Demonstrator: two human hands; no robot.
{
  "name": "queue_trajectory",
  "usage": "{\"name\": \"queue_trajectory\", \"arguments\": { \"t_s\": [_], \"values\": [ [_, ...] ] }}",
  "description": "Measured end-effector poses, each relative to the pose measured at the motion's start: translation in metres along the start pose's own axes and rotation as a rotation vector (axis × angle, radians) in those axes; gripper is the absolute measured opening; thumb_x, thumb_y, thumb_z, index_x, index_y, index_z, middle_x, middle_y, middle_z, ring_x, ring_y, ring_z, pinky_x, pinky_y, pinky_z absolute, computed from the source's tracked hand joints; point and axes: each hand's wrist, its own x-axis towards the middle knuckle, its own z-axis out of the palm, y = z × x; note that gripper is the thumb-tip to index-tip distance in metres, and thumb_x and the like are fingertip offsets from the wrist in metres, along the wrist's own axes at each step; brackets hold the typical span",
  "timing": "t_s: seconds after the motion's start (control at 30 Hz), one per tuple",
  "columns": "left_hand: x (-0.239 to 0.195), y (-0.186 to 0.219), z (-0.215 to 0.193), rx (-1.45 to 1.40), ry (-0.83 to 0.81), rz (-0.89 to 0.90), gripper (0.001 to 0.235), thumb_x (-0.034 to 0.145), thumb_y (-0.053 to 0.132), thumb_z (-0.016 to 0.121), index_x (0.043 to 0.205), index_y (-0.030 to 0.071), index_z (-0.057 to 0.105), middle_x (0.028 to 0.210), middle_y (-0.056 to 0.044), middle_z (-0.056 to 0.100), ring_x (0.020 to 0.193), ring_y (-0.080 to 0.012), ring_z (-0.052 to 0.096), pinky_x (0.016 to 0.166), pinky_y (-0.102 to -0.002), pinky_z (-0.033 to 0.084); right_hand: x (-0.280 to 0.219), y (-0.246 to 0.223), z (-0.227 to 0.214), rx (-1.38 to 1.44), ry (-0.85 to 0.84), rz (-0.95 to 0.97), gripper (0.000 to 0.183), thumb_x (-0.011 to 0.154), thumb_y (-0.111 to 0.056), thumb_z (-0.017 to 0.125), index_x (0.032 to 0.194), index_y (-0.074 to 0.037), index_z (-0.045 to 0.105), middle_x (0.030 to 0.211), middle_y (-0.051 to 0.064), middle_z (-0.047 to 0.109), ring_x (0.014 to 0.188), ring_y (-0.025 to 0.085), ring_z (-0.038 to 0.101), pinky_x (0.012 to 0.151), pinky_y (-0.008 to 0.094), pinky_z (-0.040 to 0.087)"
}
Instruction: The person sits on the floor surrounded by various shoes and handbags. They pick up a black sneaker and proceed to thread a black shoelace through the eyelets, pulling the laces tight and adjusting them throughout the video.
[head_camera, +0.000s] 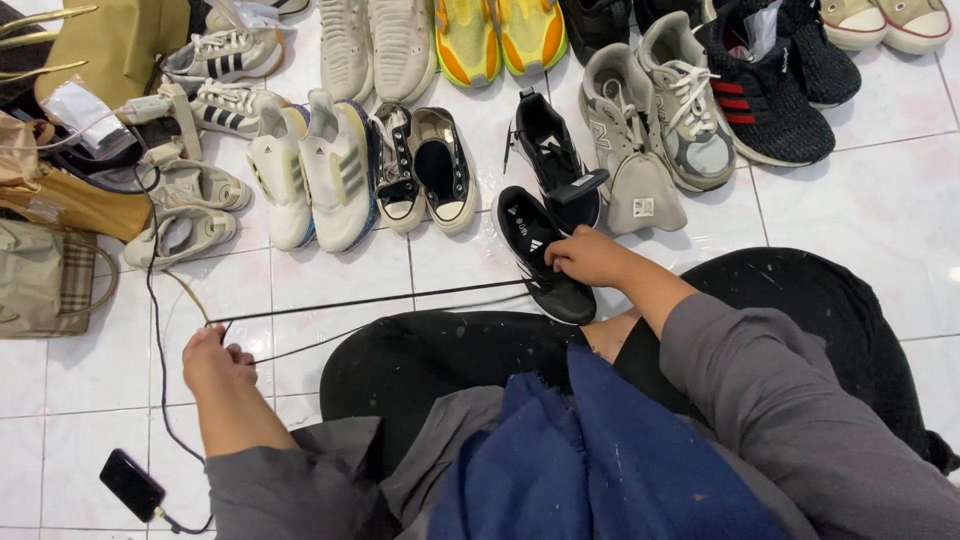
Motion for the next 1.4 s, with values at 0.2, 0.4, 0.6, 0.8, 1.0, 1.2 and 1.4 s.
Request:
{"name": "queue_trajectory", "arguments": {
  "t_s": [0.2,0.4,0.6,0.8,1.0,1.2,1.4],
  "values": [
    [0.012,-0.030,-0.024,-0.056,0.033,-0.142,0.030,0.109,0.039,0.043,0.091,0.022,0.060,0.079,0.012,0.056,0.064,-0.0063,0.042,0.050,-0.020,0.027,-0.004,-0.006,-0.007,0.025,-0.038,0.017,0.027,0.098,-0.016,0.050,0.109,-0.012,0.074,0.104,0.008,0.079,0.113,0.036,0.057,0.102,0.045,0.045],
    [-0.019,-0.062,0.030,0.317,0.201,0.399,0.040,0.095,0.027,0.079,0.126,0.020,0.054,0.117,-0.010,0.063,0.109,-0.0286,0.065,0.093,-0.041,0.052,-0.008,-0.007,-0.006,-0.049,-0.055,-0.025,0.026,0.095,-0.011,0.055,0.113,-0.014,0.073,0.110,0.009,0.077,0.113,0.035,0.060,0.102,0.046,0.047],
    [-0.200,-0.066,0.164,0.836,-0.590,0.963,0.017,0.096,0.018,0.068,0.111,0.014,0.072,0.105,-0.013,0.074,0.109,-0.0391,0.066,0.096,-0.050,0.050,-0.021,0.004,-0.031,0.042,0.082,0.062,0.025,0.093,-0.004,0.059,0.114,-0.011,0.070,0.111,0.012,0.075,0.106,0.036,0.066,0.095,0.047,0.052],
    [-0.262,-0.145,0.224,1.290,-0.877,1.329,0.029,0.093,0.021,0.069,0.121,0.018,0.067,0.105,-0.010,0.072,0.097,-0.0324,0.071,0.081,-0.045,0.057,-0.026,-0.004,-0.028,-0.045,0.103,0.033,0.016,0.091,-0.016,0.068,0.106,-0.015,0.069,0.103,0.011,0.074,0.101,0.034,0.068,0.089,0.047,0.055],
    [-0.244,-0.179,0.236,1.226,-0.822,1.642,0.026,0.094,0.018,0.069,0.119,0.013,0.065,0.093,-0.010,0.070,0.087,-0.0272,0.071,0.075,-0.039,0.056,-0.004,-0.001,0.010,-0.209,-0.062,-0.069,0.025,0.093,-0.015,0.064,0.118,-0.020,0.067,0.110,0.004,0.073,0.108,0.029,0.068,0.093,0.043,0.054],
    [-0.241,-0.183,0.237,1.204,-0.873,1.641,0.022,0.094,0.017,0.066,0.116,0.014,0.065,0.090,-0.008,0.072,0.087,-0.0262,0.071,0.076,-0.039,0.055,0.002,0.016,0.011,-0.260,-0.063,-0.130,0.024,0.091,-0.011,0.067,0.114,-0.015,0.066,0.106,0.007,0.070,0.105,0.030,0.066,0.091,0.041,0.055],
    [-0.247,-0.171,0.241,1.154,-0.939,1.558,0.019,0.096,0.015,0.061,0.113,0.013,0.068,0.094,-0.010,0.073,0.088,-0.0284,0.071,0.076,-0.040,0.056,-0.011,0.025,-0.012,-0.211,0.029,-0.125,0.021,0.087,-0.008,0.070,0.107,-0.012,0.068,0.102,0.010,0.061,0.097,0.035,0.066,0.085,0.043,0.055]
  ]
}}
